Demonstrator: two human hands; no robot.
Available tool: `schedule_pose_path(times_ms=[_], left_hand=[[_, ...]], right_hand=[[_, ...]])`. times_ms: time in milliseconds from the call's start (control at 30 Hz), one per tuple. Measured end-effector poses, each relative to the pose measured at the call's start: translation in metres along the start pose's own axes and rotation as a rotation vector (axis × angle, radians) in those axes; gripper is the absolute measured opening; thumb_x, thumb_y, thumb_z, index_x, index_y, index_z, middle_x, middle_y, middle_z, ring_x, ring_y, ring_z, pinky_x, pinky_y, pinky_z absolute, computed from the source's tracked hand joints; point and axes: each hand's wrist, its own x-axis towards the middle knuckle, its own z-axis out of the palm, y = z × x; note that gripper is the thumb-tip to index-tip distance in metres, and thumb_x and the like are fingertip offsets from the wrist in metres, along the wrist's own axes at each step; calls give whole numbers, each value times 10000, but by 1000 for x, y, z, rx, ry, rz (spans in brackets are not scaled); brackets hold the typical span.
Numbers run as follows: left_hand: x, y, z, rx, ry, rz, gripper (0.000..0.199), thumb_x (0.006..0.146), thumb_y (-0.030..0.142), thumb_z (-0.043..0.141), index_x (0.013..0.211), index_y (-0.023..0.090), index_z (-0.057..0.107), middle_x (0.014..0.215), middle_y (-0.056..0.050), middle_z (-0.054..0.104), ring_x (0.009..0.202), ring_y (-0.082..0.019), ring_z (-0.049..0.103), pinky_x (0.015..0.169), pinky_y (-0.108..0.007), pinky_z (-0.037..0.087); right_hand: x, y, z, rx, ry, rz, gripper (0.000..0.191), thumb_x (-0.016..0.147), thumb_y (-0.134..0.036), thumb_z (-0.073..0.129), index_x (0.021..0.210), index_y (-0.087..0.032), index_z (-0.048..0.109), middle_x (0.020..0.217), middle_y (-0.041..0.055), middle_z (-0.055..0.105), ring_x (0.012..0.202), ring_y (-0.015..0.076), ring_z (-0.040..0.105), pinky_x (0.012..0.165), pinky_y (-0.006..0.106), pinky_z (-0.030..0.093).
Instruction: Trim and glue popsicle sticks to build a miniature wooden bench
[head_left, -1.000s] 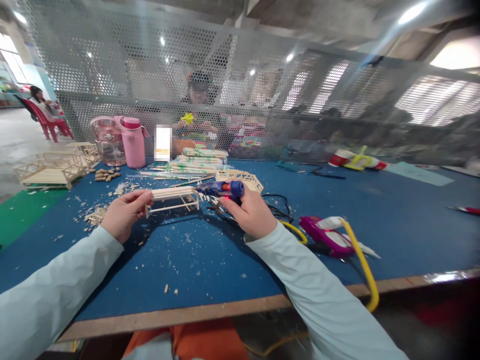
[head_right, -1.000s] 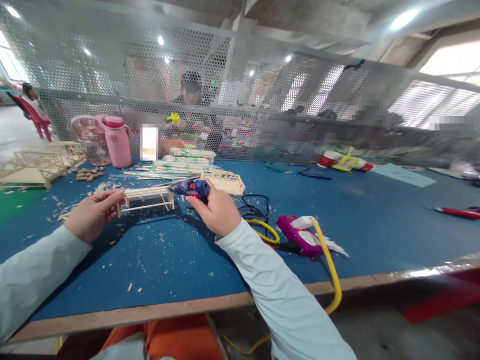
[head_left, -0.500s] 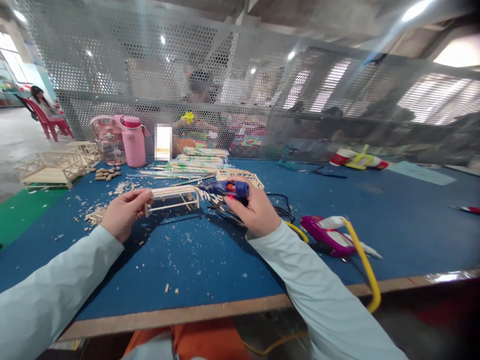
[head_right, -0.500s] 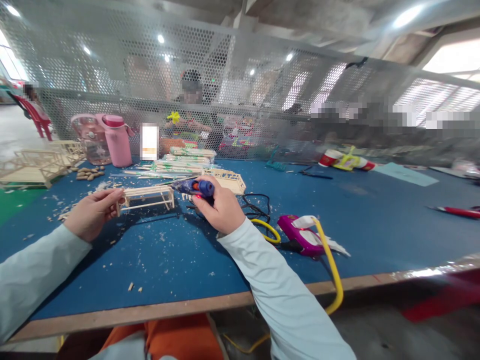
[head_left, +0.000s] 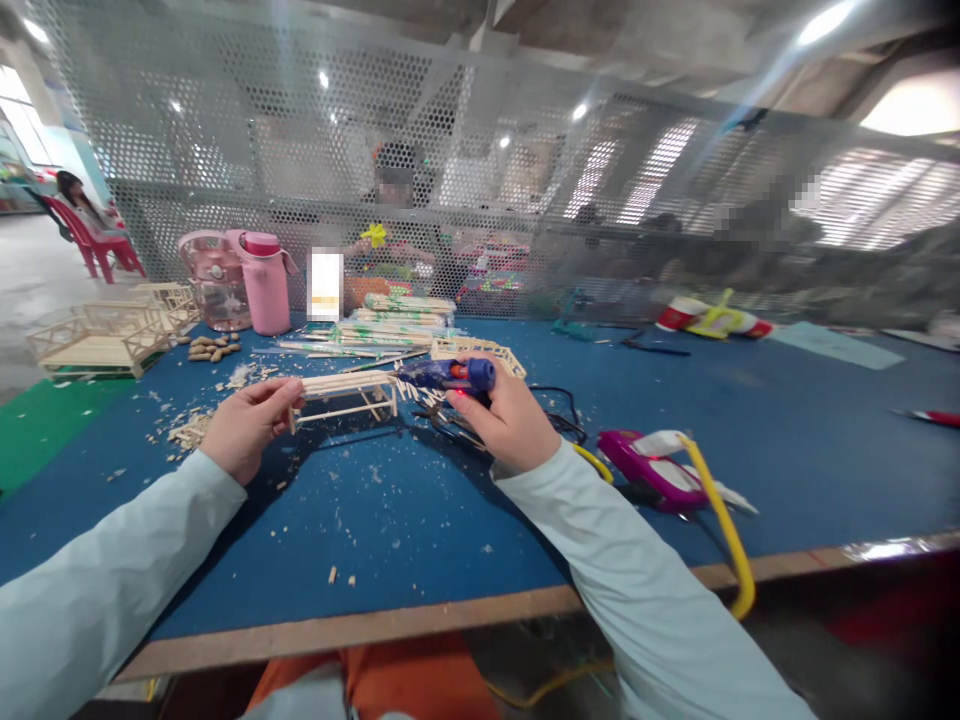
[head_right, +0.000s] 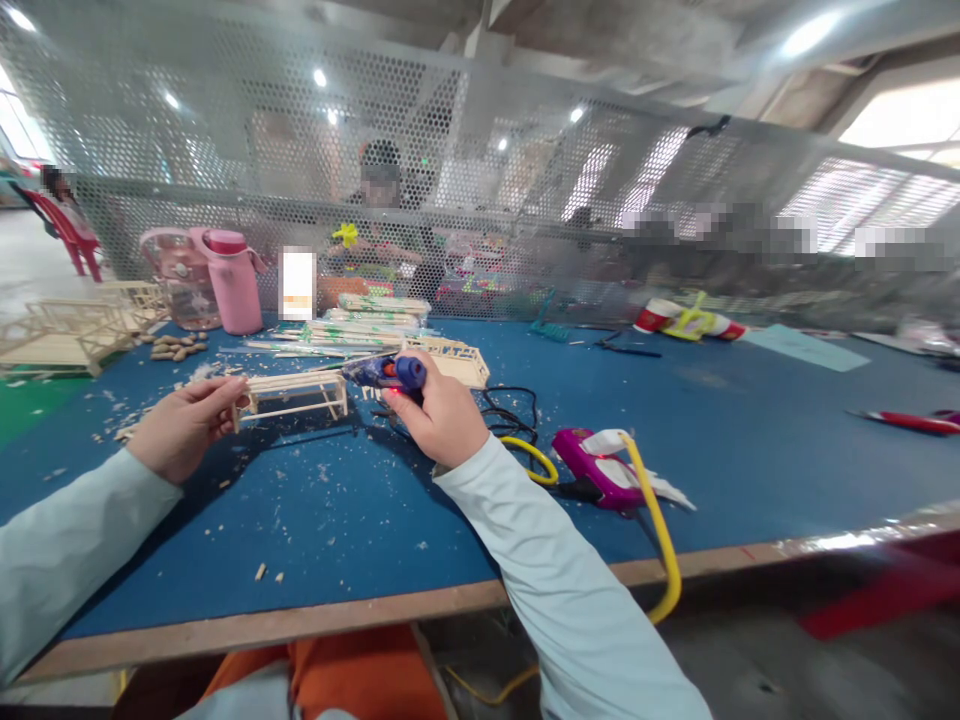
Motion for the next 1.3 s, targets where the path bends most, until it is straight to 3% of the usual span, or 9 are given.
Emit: schedule_pose_path(times_ms=[833, 1033, 1300], left_hand=[[0, 1, 1, -1, 16, -5, 440, 440, 453, 783, 712, 135, 646, 566, 19, 591, 446, -54, 416, 421, -187, 313], [-1, 1, 1, 13, 10, 14, 423, 440, 449, 778, 688, 134, 643, 560, 16, 583, 436, -62, 418, 418, -200, 307], [-1, -1, 1, 22, 3, 25, 411, 456, 460, 769, 694, 148, 647, 570, 19, 589, 448, -70, 419, 432, -209, 307]], right_hand=[[0, 0, -5, -68, 5, 2, 326, 793, -369, 475, 1045, -162, 479, 898, 123, 643, 858, 269, 604, 714, 375, 450], [1, 3, -5, 18, 104, -13, 307, 789, -366, 506, 1032, -182, 469, 880, 84, 642, 795, 230, 606, 729, 361, 455], [-1, 4, 5, 82, 90, -47, 297, 783, -341, 526, 1031, -189, 467, 880, 67, 620, 788, 208, 592, 741, 345, 454]])
